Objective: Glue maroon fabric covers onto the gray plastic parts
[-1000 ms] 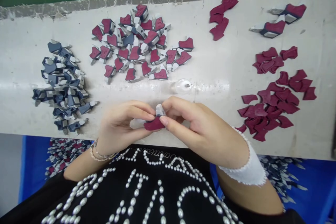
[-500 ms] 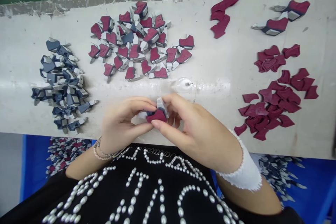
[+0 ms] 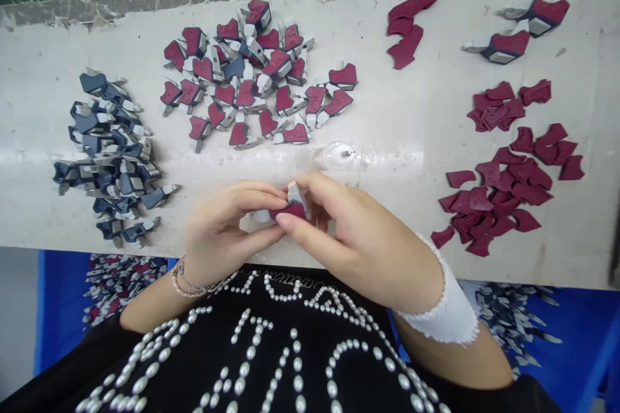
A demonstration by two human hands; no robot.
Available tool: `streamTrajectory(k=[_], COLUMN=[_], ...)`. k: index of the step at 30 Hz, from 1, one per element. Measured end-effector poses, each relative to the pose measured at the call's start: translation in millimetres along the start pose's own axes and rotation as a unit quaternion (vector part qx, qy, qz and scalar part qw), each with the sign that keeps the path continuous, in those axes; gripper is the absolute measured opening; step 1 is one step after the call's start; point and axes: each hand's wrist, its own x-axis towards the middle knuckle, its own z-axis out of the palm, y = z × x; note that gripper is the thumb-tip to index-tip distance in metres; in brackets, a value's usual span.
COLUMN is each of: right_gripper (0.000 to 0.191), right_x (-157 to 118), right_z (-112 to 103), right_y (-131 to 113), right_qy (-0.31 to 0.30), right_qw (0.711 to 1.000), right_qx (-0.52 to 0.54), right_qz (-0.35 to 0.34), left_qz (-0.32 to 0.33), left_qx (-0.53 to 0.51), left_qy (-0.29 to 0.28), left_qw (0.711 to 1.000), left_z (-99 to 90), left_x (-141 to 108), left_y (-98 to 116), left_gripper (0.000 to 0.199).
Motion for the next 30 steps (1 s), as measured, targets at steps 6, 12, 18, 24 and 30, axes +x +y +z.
streamTrajectory(k=[6, 12, 18, 24, 30], right_gripper=[0.016, 0.019, 0.040, 0.054, 0.047], right_x=[-4, -3, -9, -14, -14], right_z=[-3, -3, -5, -2, 3], right_y=[-2, -3, 2, 1, 1], right_qy=[-0.017, -0.005, 0.004, 0.011, 0.014], right_qw=[0.999, 1.000, 0.999, 0.991, 0.985], right_qx=[0.047, 0.025, -0.011, -0.103, -0.131], right_qz=[-0.015, -0.015, -0.052, -0.082, -0.107], left_qz=[0.020, 0.008, -0.057, -0.090, -0.097], left_qx=[-0.030, -0.053, -0.129, -0.158, -0.151], left_qy=[0.005, 0.014, 0.008, -0.003, -0.005], left_qw=[0.999, 0.998, 0.990, 0.983, 0.984], left_z=[-0.5, 0.9, 1.2, -2.1, -4.3], left_x=[1, 0, -3, -4, -2], left_y=[1, 2, -1, -3, -1], left_gripper=[0.025, 0.025, 0.027, 0.027, 0.021])
